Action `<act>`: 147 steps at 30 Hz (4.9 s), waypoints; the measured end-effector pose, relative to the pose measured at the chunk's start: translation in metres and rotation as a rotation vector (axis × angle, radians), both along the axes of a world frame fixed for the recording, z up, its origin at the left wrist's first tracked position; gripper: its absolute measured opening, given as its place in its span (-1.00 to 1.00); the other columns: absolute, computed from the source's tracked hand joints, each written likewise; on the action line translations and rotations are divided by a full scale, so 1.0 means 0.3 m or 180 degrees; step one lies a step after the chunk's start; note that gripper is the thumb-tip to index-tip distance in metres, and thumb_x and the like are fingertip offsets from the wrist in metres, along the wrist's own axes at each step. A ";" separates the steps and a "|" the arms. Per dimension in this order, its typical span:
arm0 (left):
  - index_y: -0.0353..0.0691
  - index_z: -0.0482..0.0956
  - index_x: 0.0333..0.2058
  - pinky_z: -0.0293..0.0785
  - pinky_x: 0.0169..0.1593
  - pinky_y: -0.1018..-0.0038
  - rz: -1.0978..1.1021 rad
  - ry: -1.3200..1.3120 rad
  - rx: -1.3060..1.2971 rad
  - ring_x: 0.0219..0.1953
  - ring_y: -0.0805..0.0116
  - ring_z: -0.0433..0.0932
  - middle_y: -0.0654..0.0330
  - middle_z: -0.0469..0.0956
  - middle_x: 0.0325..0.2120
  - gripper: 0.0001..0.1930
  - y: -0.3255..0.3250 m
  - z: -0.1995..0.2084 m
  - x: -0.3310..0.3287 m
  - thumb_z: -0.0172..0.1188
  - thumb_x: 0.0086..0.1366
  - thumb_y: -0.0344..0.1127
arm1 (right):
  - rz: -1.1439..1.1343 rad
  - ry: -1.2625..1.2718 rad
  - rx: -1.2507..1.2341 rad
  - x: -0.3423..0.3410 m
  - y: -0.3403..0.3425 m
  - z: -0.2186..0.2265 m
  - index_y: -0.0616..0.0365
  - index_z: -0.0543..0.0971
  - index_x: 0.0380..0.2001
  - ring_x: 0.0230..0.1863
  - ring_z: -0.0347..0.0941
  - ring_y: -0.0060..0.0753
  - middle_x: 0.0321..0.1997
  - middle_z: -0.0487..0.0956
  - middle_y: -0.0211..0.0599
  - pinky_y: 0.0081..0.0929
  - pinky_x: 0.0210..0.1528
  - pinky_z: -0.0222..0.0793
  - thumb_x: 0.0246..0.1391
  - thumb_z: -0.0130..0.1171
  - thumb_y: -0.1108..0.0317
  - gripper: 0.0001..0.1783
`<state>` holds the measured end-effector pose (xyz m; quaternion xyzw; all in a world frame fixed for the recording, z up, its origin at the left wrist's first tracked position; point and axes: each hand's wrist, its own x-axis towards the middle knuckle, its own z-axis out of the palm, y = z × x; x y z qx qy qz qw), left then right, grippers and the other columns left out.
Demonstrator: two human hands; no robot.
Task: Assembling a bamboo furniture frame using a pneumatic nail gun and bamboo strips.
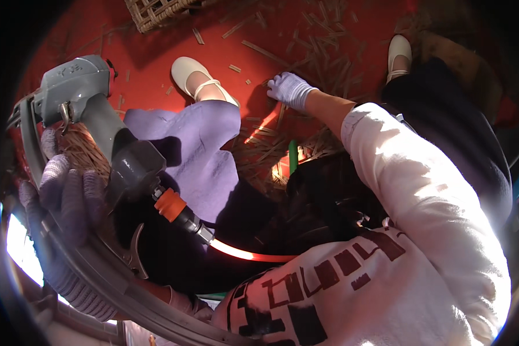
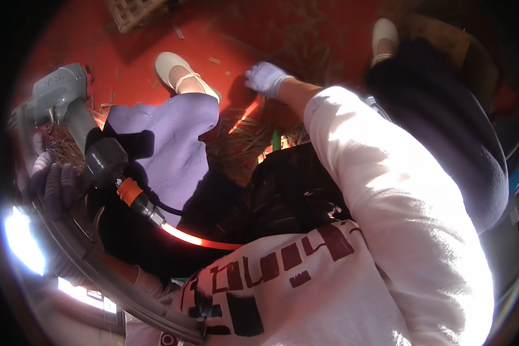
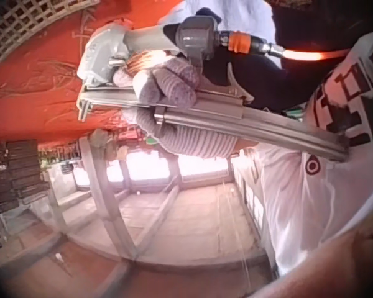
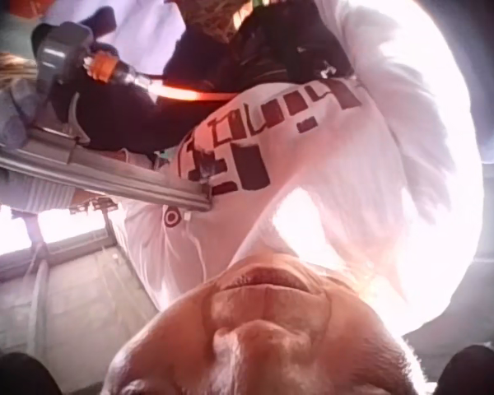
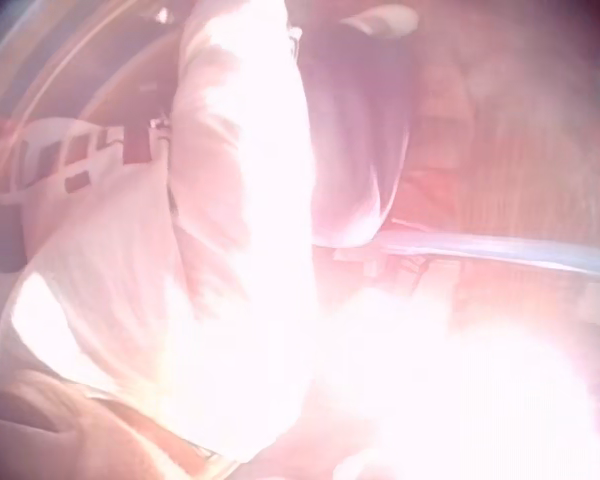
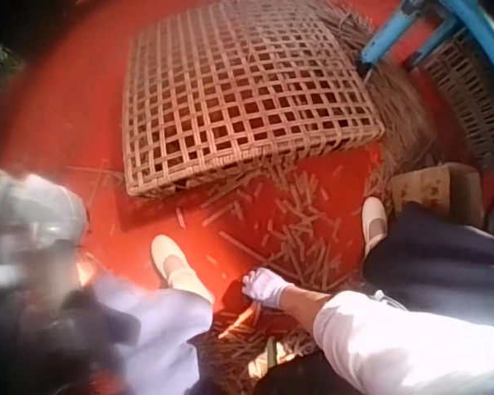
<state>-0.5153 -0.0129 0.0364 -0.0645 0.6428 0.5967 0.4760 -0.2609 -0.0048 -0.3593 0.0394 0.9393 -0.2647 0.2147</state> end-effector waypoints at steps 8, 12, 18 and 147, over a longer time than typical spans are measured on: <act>-0.42 0.26 0.15 0.25 -0.54 0.58 -0.0020 -0.0039 0.0082 -0.62 0.54 0.27 0.33 0.35 -0.50 -0.56 0.015 0.010 0.015 -0.16 0.49 -0.16 | -0.0027 -0.0046 0.0406 0.063 -0.008 0.000 0.08 0.63 -0.39 -0.17 0.51 -0.21 -0.24 0.60 -0.23 -0.25 -0.15 0.42 0.03 0.05 0.32 -0.82; -0.43 0.24 0.15 0.25 -0.54 0.58 -0.0078 -0.0082 0.0232 -0.62 0.54 0.26 0.33 0.33 -0.50 -0.55 0.016 0.047 0.035 -0.17 0.49 -0.16 | -0.0523 -0.0721 0.0086 0.091 0.027 0.050 0.05 0.57 -0.28 -0.19 0.54 -0.16 -0.27 0.59 -0.22 -0.23 -0.18 0.46 0.04 0.08 0.27 -0.80; -0.41 0.29 0.08 0.27 -0.51 0.43 -0.0025 -0.0648 0.0633 -0.62 0.52 0.30 0.33 0.31 -0.53 -0.59 -0.038 0.038 0.067 -0.09 0.46 -0.16 | -0.1718 -0.1041 -0.0150 0.121 0.117 0.249 0.17 0.52 -0.13 -0.07 0.55 -0.02 -0.11 0.60 -0.05 -0.13 -0.04 0.48 0.06 0.05 0.41 -0.72; -0.25 0.43 -0.31 0.32 -0.71 0.52 -0.2104 -0.0190 0.0661 -0.77 0.43 0.35 0.18 0.44 -0.62 -0.94 -0.301 0.110 0.809 0.03 0.23 -0.45 | -0.4499 0.2908 -0.1938 0.486 -0.077 1.347 0.12 0.56 -0.05 -0.54 0.27 -0.82 -0.39 0.53 -0.56 -0.80 -0.54 0.14 0.20 0.15 0.35 -0.74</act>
